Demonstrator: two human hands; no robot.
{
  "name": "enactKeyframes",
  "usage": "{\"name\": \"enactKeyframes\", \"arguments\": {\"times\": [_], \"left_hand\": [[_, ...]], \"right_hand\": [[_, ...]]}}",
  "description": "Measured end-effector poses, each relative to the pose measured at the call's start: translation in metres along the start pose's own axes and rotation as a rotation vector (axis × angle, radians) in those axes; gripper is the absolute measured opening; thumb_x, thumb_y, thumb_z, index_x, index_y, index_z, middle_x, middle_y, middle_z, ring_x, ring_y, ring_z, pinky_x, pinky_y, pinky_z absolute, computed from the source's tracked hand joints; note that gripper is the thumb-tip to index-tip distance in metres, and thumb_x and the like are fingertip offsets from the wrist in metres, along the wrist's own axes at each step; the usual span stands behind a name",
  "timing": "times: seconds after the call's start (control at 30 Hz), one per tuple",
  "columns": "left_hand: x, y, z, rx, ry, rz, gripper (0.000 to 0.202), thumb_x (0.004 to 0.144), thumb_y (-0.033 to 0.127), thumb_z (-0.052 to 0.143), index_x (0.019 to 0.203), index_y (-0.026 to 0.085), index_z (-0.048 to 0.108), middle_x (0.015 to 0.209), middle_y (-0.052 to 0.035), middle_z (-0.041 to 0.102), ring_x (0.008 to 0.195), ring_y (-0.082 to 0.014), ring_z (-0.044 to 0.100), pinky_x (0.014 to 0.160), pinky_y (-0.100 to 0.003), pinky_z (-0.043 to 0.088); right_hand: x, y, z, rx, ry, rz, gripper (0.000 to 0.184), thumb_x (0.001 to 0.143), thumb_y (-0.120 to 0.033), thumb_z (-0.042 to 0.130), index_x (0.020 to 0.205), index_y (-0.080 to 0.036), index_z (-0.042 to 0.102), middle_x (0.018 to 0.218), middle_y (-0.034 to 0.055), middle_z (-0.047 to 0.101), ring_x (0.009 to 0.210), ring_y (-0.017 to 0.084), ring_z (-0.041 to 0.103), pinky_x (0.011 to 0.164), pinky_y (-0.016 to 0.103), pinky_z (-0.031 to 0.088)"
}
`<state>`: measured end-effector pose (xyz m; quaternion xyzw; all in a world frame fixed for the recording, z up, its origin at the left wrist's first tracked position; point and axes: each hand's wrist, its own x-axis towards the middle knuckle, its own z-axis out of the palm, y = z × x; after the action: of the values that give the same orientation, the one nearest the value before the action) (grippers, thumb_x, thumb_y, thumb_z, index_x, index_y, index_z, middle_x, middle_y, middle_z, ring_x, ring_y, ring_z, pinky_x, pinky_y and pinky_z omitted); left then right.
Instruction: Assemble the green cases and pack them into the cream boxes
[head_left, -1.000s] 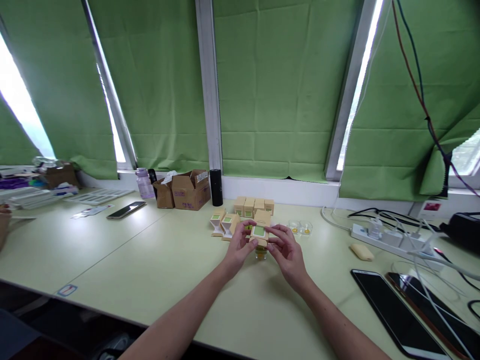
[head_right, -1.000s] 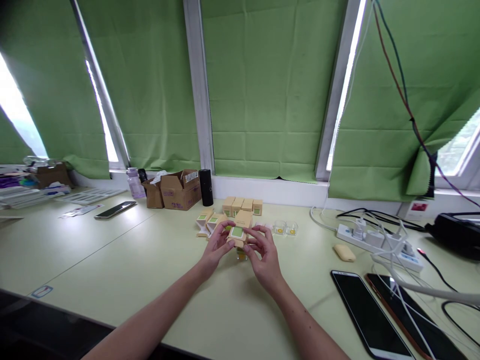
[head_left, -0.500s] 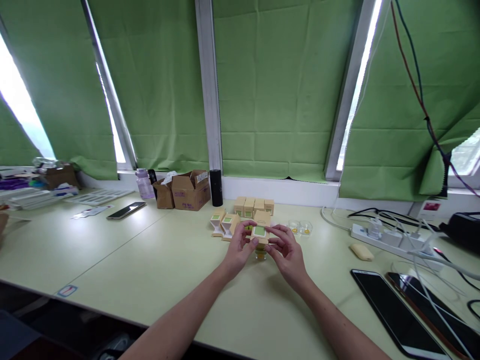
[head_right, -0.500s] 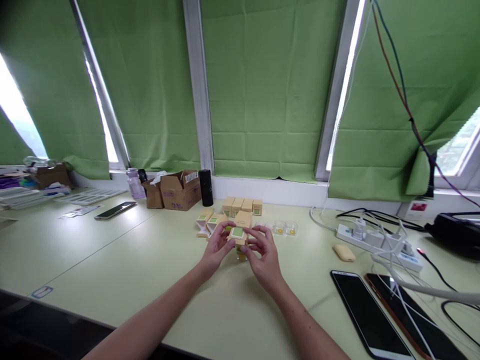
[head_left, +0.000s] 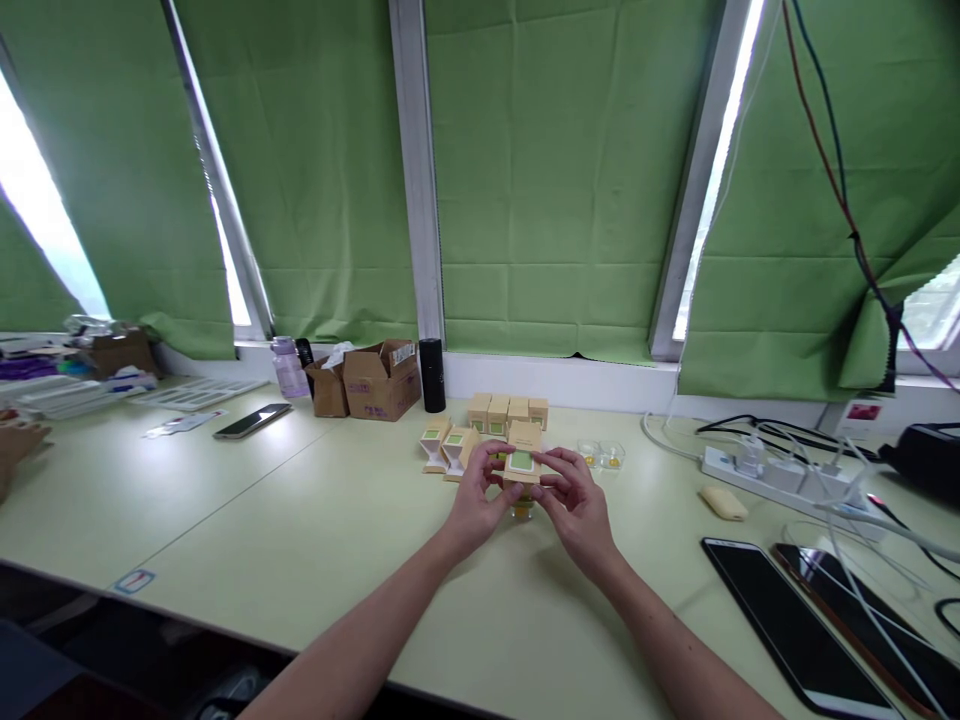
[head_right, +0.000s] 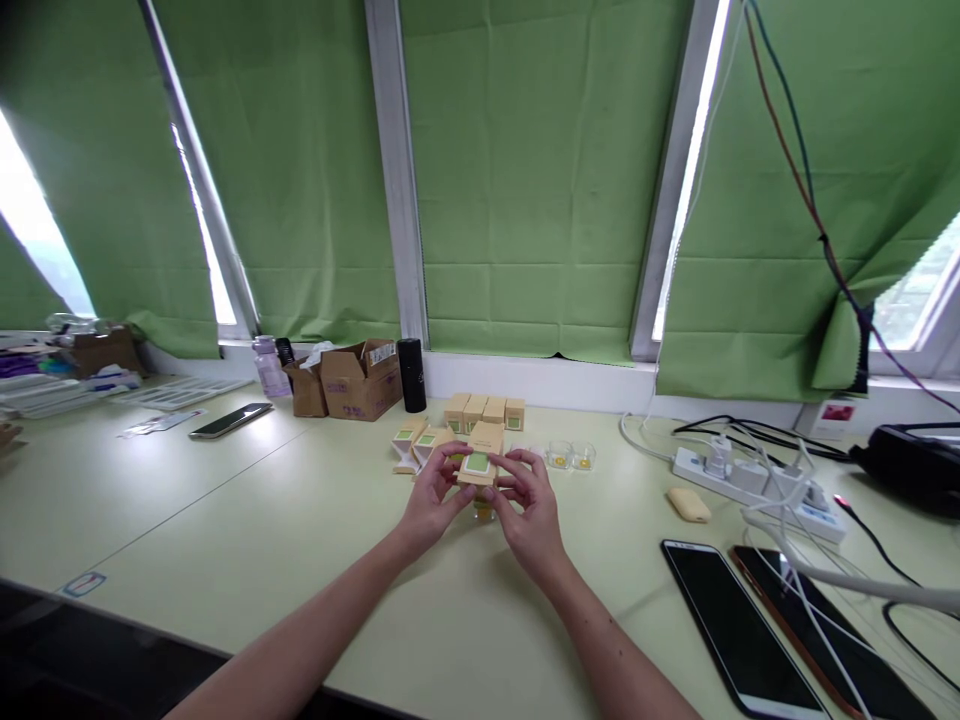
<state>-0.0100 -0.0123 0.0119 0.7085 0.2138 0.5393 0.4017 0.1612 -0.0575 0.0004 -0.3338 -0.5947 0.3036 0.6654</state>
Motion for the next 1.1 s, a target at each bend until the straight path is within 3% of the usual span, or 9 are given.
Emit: {"name": "enactKeyframes", "arguments": {"times": [1.1], "left_hand": [[0.0004, -0.0012, 0.0027, 0.021, 0.063, -0.009, 0.037, 0.085, 0.037, 0.078, 0.114, 0.023, 0.059, 0.131, -0.0093, 0.049, 0.098, -0.0189, 0.066, 0.082, -0.033, 0.056]], "right_hand": [[0.0015, 0.0028, 0.0001, 0.005, 0.045, 0.026, 0.031, 0.088, -0.045, 0.076, 0.116, -0.032, 0.078, 0.128, 0.0067, 0.048, 0.085, 0.016, 0.073, 0.081, 0.036, 0.065]]}}
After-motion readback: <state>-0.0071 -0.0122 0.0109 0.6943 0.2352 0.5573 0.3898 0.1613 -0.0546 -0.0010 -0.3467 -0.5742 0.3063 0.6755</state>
